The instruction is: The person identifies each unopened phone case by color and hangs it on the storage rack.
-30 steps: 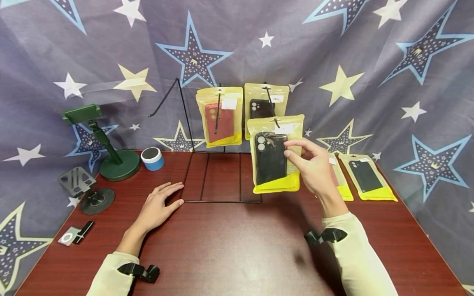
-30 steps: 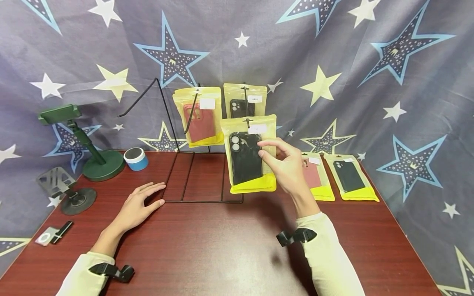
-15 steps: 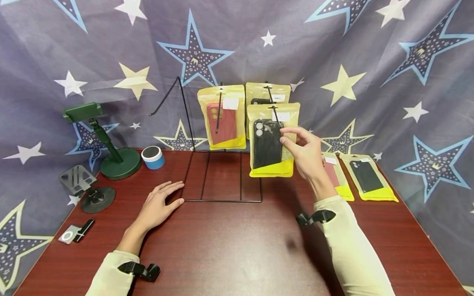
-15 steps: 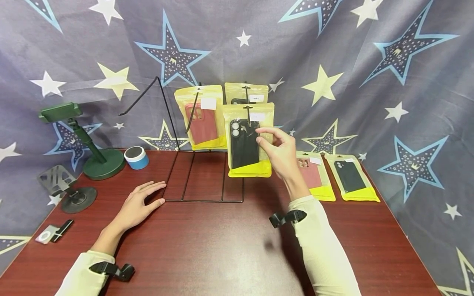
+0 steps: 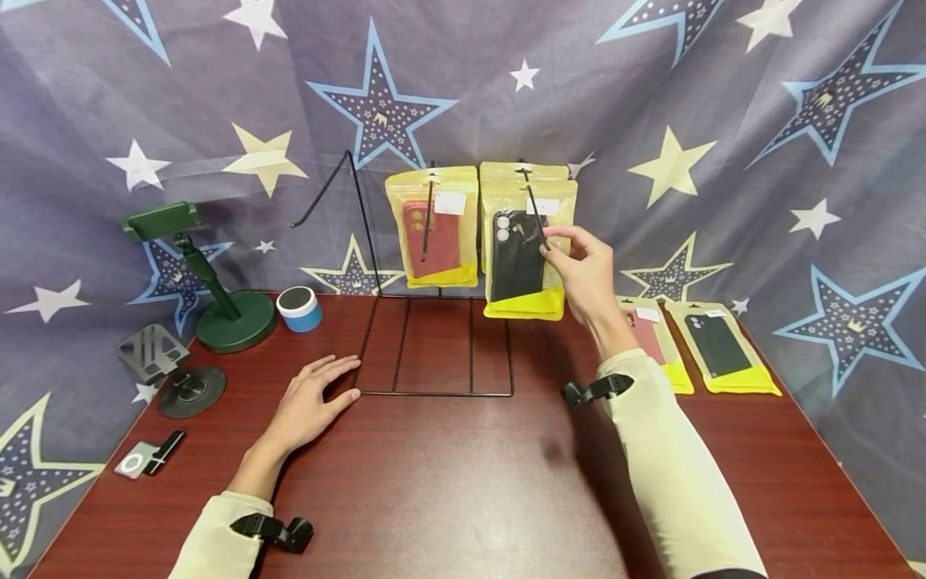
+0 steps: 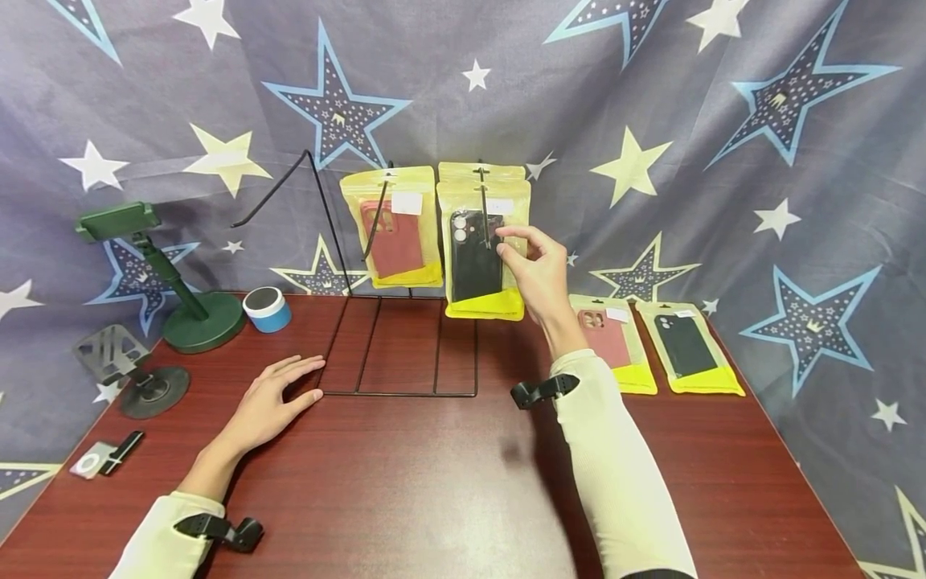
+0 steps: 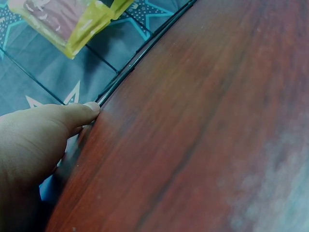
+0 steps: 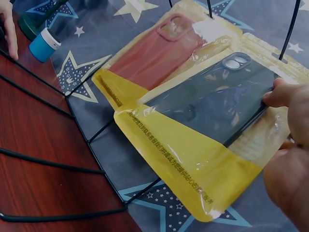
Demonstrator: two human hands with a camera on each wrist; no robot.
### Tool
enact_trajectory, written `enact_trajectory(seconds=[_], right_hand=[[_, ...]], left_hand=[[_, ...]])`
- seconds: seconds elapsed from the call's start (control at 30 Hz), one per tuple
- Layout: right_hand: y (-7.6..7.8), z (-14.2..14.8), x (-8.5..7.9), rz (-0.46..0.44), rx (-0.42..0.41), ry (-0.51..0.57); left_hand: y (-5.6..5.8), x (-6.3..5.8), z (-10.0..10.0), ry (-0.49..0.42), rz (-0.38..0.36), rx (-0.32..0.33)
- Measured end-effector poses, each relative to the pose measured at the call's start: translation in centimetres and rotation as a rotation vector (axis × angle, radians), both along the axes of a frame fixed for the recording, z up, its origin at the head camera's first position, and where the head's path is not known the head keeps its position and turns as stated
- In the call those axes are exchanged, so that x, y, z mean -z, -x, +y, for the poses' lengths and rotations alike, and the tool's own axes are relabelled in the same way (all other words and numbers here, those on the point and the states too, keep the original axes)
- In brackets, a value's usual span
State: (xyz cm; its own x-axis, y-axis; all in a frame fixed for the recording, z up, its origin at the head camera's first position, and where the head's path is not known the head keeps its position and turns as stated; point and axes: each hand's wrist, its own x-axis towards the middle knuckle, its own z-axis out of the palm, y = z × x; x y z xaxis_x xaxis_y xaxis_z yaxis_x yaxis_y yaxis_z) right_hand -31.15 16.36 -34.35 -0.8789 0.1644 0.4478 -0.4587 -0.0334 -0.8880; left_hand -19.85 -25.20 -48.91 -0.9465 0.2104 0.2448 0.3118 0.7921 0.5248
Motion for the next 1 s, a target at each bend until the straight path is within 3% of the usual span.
enact_trajectory(seconds=[0.2,0.37,0.6,1.0], right_hand=[[1.3,-0.4,-0.2,-0.009,0.021,0.044],[1.9,-0.7,-0.1,-0.026,0.053,0.019],[2.3,-0.5,0.4,-0.044,0.090,-0.003],[2.4,0.9,2.3,-0.065,0.069,0.056]], left_hand=[[0.0,0.0,0.0,0.000,0.001,0.000],[0.0,0.1,-0.1,-0.001,0.005,-0.004],[0.0,0.1,-0.1,0.004,0.016,0.001],[0.0,0.1,-0.1,0.001,0.026,0.000]])
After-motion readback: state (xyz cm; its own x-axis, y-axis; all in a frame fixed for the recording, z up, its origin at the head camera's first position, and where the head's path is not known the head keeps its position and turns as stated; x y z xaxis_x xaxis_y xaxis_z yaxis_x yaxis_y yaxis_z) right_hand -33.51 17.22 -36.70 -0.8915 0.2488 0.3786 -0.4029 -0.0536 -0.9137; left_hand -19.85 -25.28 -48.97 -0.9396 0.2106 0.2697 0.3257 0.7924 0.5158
